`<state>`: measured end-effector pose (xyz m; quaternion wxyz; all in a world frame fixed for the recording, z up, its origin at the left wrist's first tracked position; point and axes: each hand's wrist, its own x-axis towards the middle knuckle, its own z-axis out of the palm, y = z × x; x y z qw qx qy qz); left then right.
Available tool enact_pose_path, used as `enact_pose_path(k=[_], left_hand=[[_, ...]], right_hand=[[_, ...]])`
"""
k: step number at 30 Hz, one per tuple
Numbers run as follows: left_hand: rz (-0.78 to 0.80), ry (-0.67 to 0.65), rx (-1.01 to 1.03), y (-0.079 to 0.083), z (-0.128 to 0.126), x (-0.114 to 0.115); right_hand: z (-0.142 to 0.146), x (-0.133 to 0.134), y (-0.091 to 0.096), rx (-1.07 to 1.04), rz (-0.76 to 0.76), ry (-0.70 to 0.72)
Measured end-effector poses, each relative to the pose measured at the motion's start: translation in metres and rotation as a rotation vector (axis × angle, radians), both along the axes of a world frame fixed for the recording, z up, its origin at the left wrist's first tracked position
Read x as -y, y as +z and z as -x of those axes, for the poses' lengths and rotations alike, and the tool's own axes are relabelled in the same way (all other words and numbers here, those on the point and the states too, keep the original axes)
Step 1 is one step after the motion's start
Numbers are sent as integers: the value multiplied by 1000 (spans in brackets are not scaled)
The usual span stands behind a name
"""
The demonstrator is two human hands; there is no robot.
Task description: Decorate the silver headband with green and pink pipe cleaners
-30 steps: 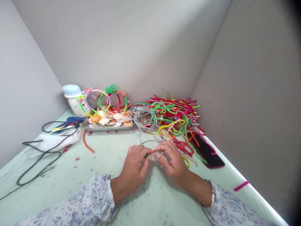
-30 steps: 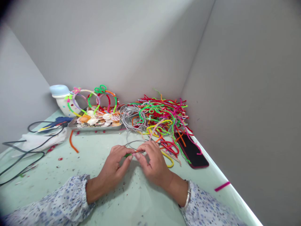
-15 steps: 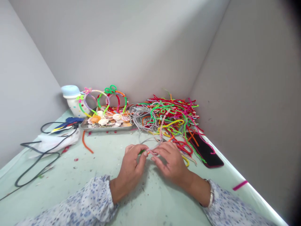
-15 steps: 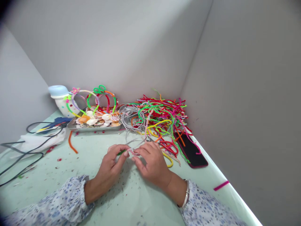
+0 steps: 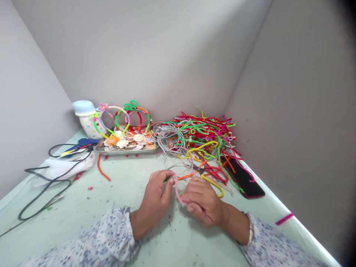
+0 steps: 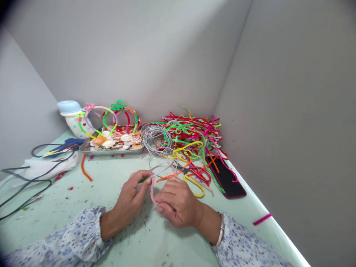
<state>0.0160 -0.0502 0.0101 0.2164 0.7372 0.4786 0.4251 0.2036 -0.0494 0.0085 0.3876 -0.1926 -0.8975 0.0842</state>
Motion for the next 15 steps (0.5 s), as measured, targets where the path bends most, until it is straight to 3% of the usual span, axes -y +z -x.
enact_pose_path(k=[9, 15], left_hand=[[-33, -10, -20, 0, 0, 1], [-50, 7, -19, -1, 0, 0]], right_hand=[[-1, 5, 7, -20, -89, 66], [-1, 6, 12, -102, -21, 135]])
